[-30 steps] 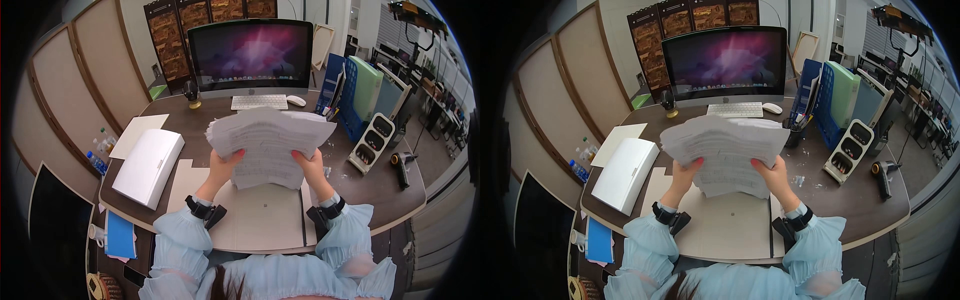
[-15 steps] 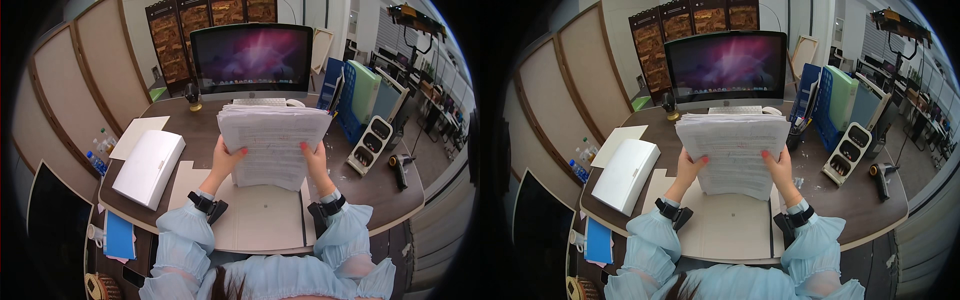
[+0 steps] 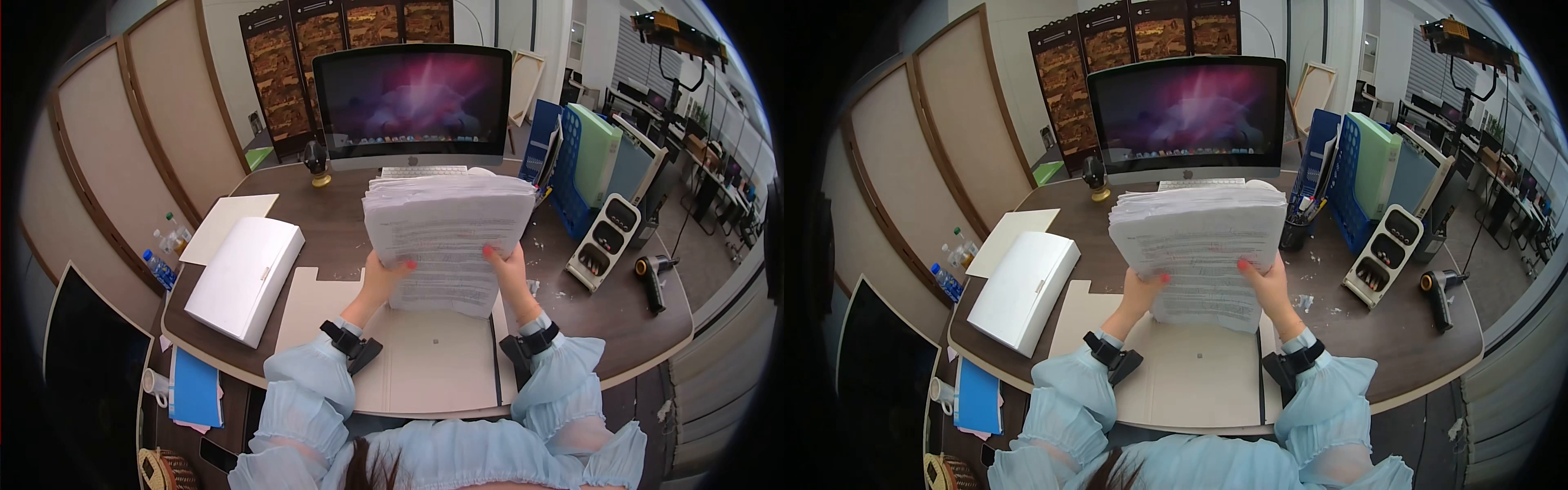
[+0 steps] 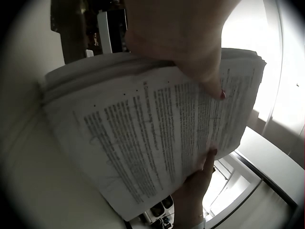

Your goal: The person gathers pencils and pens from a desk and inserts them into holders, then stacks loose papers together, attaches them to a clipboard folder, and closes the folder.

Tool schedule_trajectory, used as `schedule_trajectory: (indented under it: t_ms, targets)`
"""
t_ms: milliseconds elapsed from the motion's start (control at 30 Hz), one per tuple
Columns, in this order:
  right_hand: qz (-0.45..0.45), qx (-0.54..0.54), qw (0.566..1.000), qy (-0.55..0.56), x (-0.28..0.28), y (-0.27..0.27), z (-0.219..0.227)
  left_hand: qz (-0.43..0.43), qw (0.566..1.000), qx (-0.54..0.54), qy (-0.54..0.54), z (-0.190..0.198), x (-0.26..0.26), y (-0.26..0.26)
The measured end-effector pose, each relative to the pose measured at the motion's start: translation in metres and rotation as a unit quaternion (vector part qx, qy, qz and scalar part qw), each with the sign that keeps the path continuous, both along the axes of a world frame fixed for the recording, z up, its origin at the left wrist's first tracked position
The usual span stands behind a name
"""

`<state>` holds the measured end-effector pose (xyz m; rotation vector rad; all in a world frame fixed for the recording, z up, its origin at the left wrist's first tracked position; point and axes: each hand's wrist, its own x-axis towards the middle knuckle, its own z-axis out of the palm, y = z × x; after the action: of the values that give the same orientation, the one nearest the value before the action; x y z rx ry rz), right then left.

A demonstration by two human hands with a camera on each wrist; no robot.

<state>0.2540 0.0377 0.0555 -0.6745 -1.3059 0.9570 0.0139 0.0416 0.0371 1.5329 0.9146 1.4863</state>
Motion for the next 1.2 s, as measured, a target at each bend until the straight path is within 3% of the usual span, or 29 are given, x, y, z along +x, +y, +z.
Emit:
schedule_trajectory:
  t_ms: [67, 167, 233, 433, 533, 633, 733, 867, 1100, 1200]
  targets:
    - [0.0, -0.007, 1.0, 0.01, 0.001, -0.002, 0.004, 0.025, 0.999, 0.017, 0.038, 0.0, 0.003, -0.002]
    - [0.016, -0.025, 0.999, 0.035, 0.007, -0.002, 0.005, 0.028, 0.999, 0.011, -0.019, -0.001, -0.001, 0.004]
    - [0.032, -0.04, 0.997, 0.049, 0.009, -0.002, 0.002, -0.029, 0.99, 0.014, -0.138, -0.003, -0.002, 0.006]
    - [0.023, -0.035, 0.999, 0.02, 0.006, -0.003, -0.003, 0.06, 0.997, -0.027, -0.034, -0.003, 0.01, -0.005]
    - [0.057, -0.059, 0.996, 0.038, 0.013, -0.004, 0.002, -0.016, 0.995, -0.011, -0.093, -0.006, -0.003, 0.0]
    - [0.075, -0.068, 0.994, 0.043, 0.013, -0.005, 0.003, 0.007, 0.998, -0.056, -0.028, -0.011, -0.007, 0.003]
    - [0.057, -0.075, 0.996, -0.004, 0.007, -0.004, 0.003, 0.029, 0.999, -0.031, -0.008, -0.018, 0.0, 0.007]
    - [0.065, -0.088, 0.994, 0.004, 0.008, -0.005, 0.004, 0.012, 0.999, -0.034, -0.032, -0.018, 0.001, 0.008]
    - [0.008, -0.088, 0.995, 0.039, -0.005, -0.011, 0.022, 0.065, 0.996, -0.029, -0.056, 0.008, 0.016, -0.007]
    - [0.047, -0.118, 0.99, 0.054, 0.0, -0.026, 0.048, 0.046, 0.994, -0.07, -0.067, 0.028, 0.018, -0.027]
